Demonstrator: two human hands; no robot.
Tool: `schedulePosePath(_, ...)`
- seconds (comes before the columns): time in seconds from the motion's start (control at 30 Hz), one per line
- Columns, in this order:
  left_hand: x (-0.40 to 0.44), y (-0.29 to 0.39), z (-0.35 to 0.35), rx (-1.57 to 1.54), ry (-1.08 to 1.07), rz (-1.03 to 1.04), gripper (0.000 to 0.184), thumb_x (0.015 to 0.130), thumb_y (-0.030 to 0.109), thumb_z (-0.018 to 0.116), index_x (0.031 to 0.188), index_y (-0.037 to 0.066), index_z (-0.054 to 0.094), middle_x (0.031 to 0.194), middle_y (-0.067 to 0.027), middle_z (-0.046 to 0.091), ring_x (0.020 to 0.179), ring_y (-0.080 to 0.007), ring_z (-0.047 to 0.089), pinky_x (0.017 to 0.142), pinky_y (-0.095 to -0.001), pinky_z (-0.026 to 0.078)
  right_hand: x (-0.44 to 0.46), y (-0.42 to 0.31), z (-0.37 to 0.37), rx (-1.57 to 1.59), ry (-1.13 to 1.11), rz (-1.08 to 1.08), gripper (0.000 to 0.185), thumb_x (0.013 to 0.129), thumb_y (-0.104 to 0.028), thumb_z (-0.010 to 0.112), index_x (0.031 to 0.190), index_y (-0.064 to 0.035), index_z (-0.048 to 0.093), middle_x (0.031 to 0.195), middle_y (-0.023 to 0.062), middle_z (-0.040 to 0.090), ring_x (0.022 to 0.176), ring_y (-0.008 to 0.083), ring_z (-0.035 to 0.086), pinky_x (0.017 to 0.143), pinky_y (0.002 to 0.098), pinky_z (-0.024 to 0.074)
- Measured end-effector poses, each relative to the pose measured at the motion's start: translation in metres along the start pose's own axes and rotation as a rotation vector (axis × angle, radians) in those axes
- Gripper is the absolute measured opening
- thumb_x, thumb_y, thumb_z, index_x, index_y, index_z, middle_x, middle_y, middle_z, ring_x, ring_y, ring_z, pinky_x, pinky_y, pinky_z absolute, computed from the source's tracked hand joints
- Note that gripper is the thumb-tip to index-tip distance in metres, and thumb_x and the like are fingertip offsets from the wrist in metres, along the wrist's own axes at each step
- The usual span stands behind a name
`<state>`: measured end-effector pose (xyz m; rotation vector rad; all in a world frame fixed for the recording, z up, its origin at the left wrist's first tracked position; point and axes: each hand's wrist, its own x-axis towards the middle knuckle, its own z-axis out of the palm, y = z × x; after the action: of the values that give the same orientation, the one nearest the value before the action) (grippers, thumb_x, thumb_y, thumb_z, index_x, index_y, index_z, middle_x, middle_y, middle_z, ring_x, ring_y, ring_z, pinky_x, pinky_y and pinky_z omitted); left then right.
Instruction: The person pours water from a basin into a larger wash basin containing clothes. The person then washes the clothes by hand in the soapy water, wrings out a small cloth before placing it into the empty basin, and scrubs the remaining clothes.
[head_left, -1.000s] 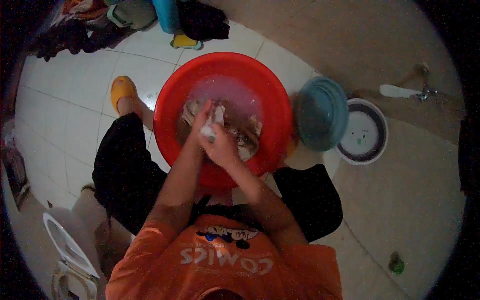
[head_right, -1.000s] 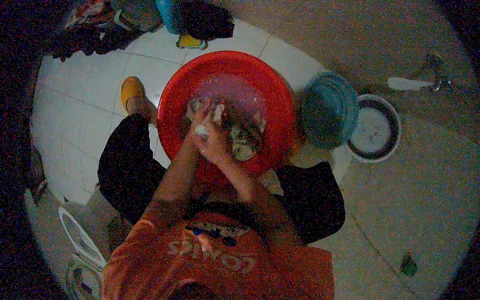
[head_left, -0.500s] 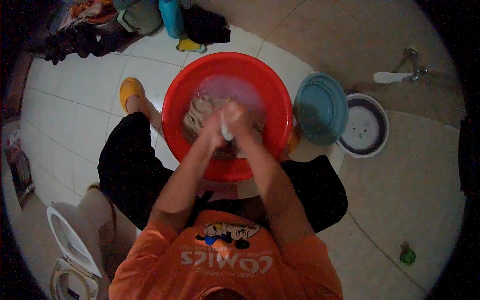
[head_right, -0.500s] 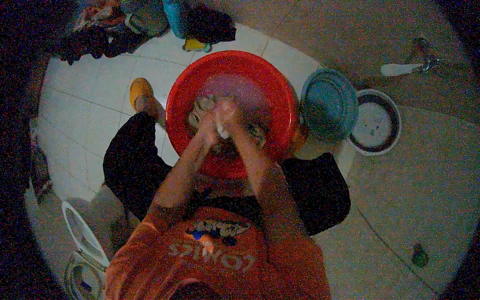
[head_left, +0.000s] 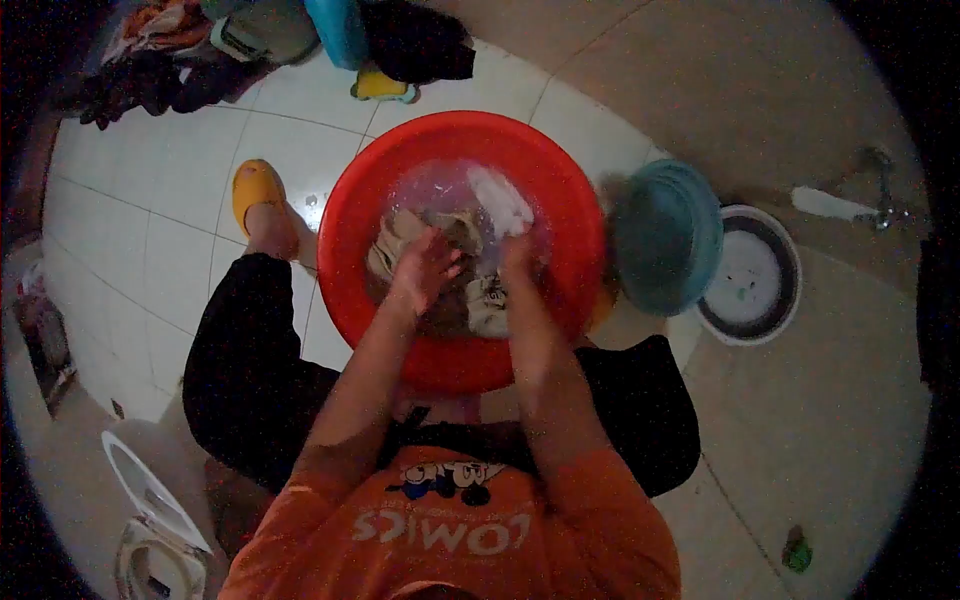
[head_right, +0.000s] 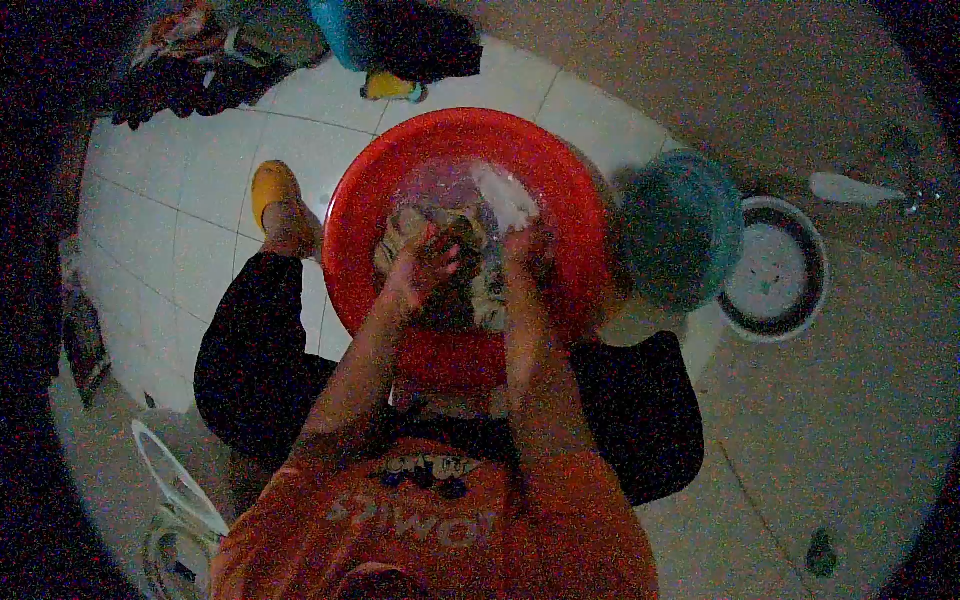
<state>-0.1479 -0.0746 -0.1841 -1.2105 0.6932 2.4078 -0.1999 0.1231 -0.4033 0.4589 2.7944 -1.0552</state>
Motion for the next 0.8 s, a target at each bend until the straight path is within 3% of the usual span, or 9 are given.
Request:
schedulePosePath(0.03,0.007,-0.005,-0.006,0.001,0.009,-0.005,0.044,0.083,0.037,0.050,0.116,0.009,0.041,0.115,-0.0066,0.039,0.092,-0.0222,0.049,0.080,-0.0368,0.038,-0.010,-0.001,0.009,-0.535,0.018,-0.129,0.039,0.073,-0.012,0.059,0.110,-0.0037,0.049,0.095,0.0160,0.057,0.089,0.0292,0.055,0.075,0.0402,0.0446)
schedulePosePath(0.17,0.008,-0.006,-0.008,0.044,-0.022,-0.078,0.045,0.084,0.034,0.048,0.121,0.009,0.039,0.116,-0.0076,0.039,0.092,-0.0209,0.047,0.080,-0.0365,0.038,-0.013,0.009,-0.006,-0.458,-0.049,-0.222,0.043,0.074,-0.025,0.058,0.112,-0.0077,0.050,0.098,0.0179,0.056,0.091,0.0301,0.054,0.078,0.0396,0.0436)
schedulePosePath(0.4,0.028,-0.013,-0.008,0.022,-0.002,-0.133,0.045,0.086,0.038,0.044,0.121,0.009,0.041,0.124,-0.0063,0.041,0.106,-0.0251,0.045,0.090,-0.0374,0.038,-0.047,-0.190,-0.115,0.161,-0.334,0.499,0.033,0.075,-0.023,0.052,0.101,-0.0019,0.055,0.093,0.0124,0.057,0.082,0.0244,0.056,0.070,0.0366,0.0448)
schedulePosePath(0.47,0.031,-0.008,-0.006,-0.098,-0.105,-0.179,0.051,0.084,0.042,0.045,0.121,0.008,0.040,0.121,-0.0086,0.043,0.108,-0.0272,0.043,0.092,-0.0409,0.034,-0.074,-0.185,-0.108,0.773,-0.342,0.297,0.026,0.075,-0.019,0.051,0.094,-0.0012,0.057,0.085,0.0100,0.058,0.074,0.0212,0.055,0.065,0.0379,0.0442)
schedulePosePath(0.57,-0.017,0.011,0.029,-0.166,-0.199,-0.089,0.050,0.082,0.046,0.046,0.113,0.008,0.046,0.109,-0.0104,0.051,0.102,-0.0270,0.046,0.089,-0.0414,0.036,-0.129,-0.246,-0.142,0.434,-0.254,-0.113,0.025,0.073,-0.018,0.055,0.090,-0.0008,0.056,0.081,0.0134,0.058,0.071,0.0258,0.056,0.063,0.0392,0.0439)
schedulePosePath(0.63,-0.033,0.013,0.032,-0.011,-0.168,0.162,0.041,0.082,0.043,0.047,0.101,0.007,0.051,0.100,-0.0094,0.055,0.092,-0.0241,0.052,0.081,-0.0368,0.043,-0.163,-0.283,-0.173,0.149,-0.265,-0.496,0.024,0.071,-0.019,0.059,0.086,-0.0004,0.054,0.078,0.0165,0.058,0.074,0.0331,0.057,0.064,0.0415,0.0438)
schedulePosePath(0.7,-0.037,0.013,0.032,-0.049,-0.240,0.136,0.028,0.084,0.032,0.047,0.093,0.007,0.053,0.092,-0.0081,0.056,0.084,-0.0216,0.055,0.075,-0.0335,0.046,-0.168,-0.266,-0.159,0.098,-0.281,-0.520,0.028,0.074,-0.022,0.058,0.091,-0.0005,0.053,0.082,0.0175,0.057,0.077,0.0345,0.056,0.066,0.0432,0.0441)
schedulePosePath(0.77,0.005,-0.002,0.009,-0.725,-1.180,-0.241,0.024,0.085,0.023,0.044,0.098,0.005,0.052,0.096,-0.0096,0.056,0.087,-0.0227,0.055,0.080,-0.0341,0.045,-0.145,-0.264,-0.149,0.060,-0.305,-0.536,0.031,0.077,-0.024,0.056,0.095,-0.0006,0.051,0.086,0.0185,0.056,0.081,0.0360,0.056,0.068,0.0448,0.0444)
schedulePosePath(0.8,0.008,-0.012,-0.014,-0.337,-0.778,0.029,0.027,0.085,0.020,0.041,0.102,0.003,0.051,0.102,-0.0117,0.055,0.093,-0.0242,0.054,0.083,-0.0350,0.044,-0.128,-0.271,-0.159,0.074,-0.241,-0.279,0.030,0.077,-0.023,0.056,0.095,0.0004,0.050,0.084,0.0185,0.056,0.078,0.0358,0.056,0.067,0.0451,0.0446)
